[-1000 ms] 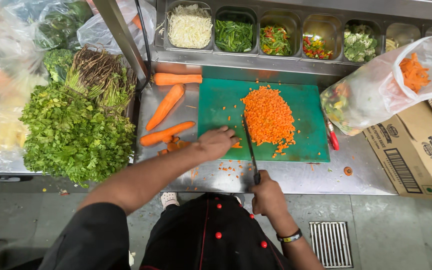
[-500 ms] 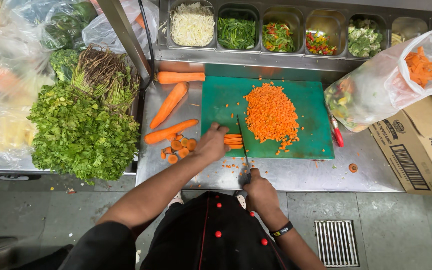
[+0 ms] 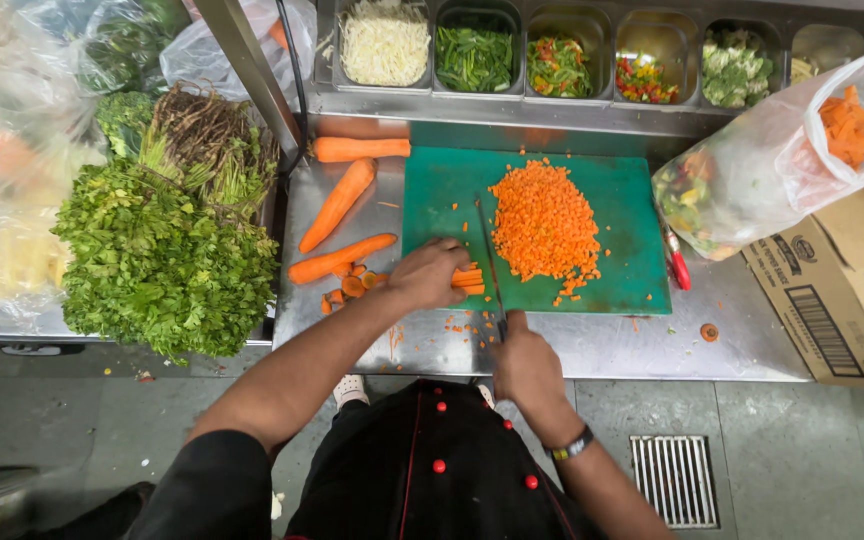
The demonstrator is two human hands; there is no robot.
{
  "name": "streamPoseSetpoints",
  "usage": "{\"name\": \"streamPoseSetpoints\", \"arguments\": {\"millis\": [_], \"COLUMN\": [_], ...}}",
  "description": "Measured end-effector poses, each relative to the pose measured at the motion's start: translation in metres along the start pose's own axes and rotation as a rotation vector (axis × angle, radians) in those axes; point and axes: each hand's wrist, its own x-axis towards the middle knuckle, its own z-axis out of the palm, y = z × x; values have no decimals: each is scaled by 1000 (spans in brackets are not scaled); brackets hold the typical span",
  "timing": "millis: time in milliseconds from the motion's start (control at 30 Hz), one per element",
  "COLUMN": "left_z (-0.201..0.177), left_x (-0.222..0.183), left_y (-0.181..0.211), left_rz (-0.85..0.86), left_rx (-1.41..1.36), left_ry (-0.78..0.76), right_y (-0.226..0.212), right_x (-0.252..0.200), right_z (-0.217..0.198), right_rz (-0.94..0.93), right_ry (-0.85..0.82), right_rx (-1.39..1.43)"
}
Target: The person chops carrots into small pieces using a knife on a green cutting board, handling several carrot pieces and moving them into a pile on the board.
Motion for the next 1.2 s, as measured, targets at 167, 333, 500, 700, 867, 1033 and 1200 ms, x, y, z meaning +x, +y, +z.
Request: {"name": "streamPoseSetpoints", "arguments": {"millis": [167, 333, 500, 700, 867, 1033, 1200], "left_z": [8, 17, 22, 18, 21, 17, 13], "left_x": [12, 14, 10, 13, 11, 9, 7], "left_y": [-12, -16, -17, -21, -18, -15, -12], "left_rz": [64, 47, 98, 143, 151, 170, 167], "left_rx": [4, -9, -49, -19, -23, -50, -55], "left_ry": [-110, -135, -93, -79, -99, -87, -62], "right_y": [-7, 10, 35, 22, 4, 6, -4], "right_x": [6, 2, 17, 33, 17, 17, 26], "right_z": [-23, 16, 32, 38, 26, 20, 30], "right_rz": [-42, -47, 39, 63, 116, 79, -88], "right_ry": [-237, -66, -216, -201, -192, -315, -85], "right_rx": [-229, -175, -130, -160, -81, -181, -197]}}
